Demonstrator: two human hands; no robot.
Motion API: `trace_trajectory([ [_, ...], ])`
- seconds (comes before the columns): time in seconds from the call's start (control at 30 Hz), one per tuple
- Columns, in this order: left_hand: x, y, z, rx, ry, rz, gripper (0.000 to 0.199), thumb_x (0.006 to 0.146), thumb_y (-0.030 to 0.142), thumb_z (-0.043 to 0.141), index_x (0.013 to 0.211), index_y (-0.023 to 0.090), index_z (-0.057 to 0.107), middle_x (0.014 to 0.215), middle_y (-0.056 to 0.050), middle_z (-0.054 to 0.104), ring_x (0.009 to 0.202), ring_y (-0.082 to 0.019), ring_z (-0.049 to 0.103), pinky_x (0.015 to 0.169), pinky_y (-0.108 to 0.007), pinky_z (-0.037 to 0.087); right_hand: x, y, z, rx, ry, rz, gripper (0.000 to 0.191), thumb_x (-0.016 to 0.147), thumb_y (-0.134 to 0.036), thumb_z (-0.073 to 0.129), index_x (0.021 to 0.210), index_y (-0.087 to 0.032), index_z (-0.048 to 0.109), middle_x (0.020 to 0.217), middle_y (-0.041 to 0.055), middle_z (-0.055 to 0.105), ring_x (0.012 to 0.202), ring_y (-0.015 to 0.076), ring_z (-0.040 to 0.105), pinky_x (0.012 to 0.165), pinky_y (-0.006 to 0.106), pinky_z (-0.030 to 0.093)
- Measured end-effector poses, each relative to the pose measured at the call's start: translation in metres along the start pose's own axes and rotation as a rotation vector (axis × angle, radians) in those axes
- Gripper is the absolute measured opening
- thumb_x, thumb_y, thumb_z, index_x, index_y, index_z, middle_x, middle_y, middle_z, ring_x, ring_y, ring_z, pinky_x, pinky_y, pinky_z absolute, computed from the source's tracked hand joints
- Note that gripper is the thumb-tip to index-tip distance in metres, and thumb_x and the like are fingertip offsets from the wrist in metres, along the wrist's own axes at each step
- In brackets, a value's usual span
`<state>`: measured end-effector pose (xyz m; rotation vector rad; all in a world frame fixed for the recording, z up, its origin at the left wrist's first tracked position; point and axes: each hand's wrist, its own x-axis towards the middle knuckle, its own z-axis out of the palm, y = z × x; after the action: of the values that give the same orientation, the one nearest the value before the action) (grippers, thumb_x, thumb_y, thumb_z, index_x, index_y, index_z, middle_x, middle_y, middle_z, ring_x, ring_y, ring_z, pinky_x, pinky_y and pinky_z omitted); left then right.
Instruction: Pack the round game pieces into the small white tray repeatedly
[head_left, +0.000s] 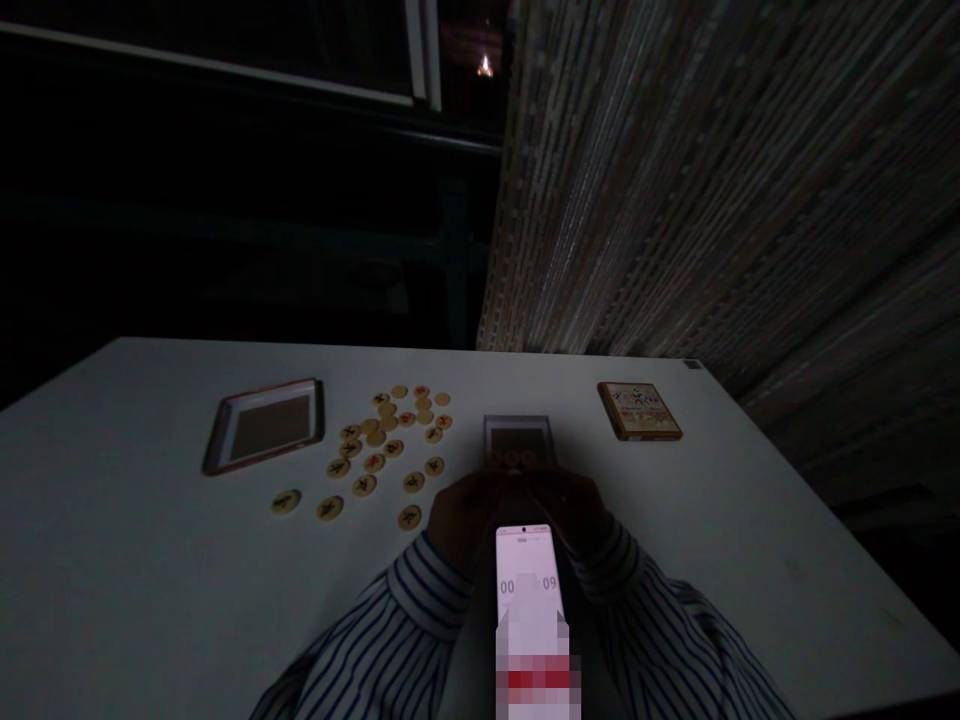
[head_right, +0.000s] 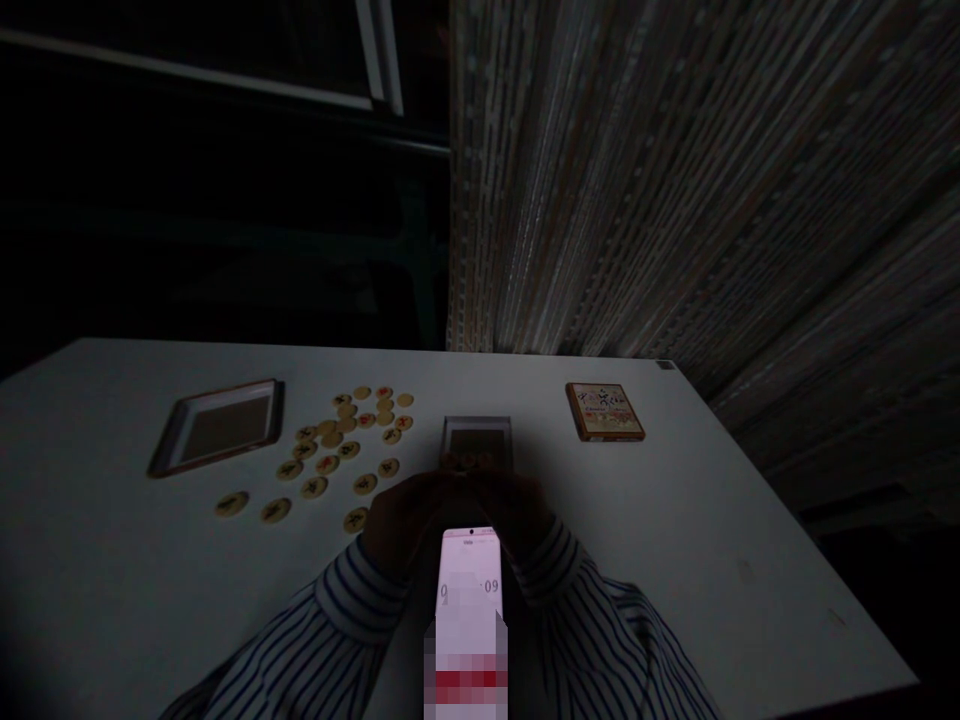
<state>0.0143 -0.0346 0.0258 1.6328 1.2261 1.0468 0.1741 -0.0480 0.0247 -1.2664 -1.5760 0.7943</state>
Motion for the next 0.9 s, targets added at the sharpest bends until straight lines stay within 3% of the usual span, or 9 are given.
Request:
trace_trajectory([
  [0.43, -0.0010, -0.0017, -0.0019, -0.047, -0.015, -0.048, 0.026, 0.073, 0.032, 0.053, 0.088, 0.017, 0.067, 0.084, -0.004, 0.070, 0.079, -0.020, 0.065, 0.070, -0.030, 0.054, 0.0024, -0.0031, -0.0016, -0.037, 0.014, -0.052, 0.017, 0.074, -0.026, 0.057, 0.085, -0.018, 0.068, 0.080, 0.0048, 0.070, 0.072, 0.0177, 0.065, 0.063, 0.028, 0.056],
  [0.9, -0.0009, 0.0015, -0.0015, -0.005, -0.023, -0.026, 0.024, 0.072, 0.034, 0.052, 0.085, 0.020, 0.068, 0.086, -0.002, 0.070, 0.082, -0.018, 0.064, 0.074, -0.027, 0.052, 0.0012, 0.0026, 0.0019, 0.044, -0.033, -0.016, 0.018, 0.071, -0.027, 0.060, 0.084, -0.018, 0.068, 0.079, 0.0060, 0.069, 0.072, 0.0191, 0.065, 0.064, 0.030, 0.056],
])
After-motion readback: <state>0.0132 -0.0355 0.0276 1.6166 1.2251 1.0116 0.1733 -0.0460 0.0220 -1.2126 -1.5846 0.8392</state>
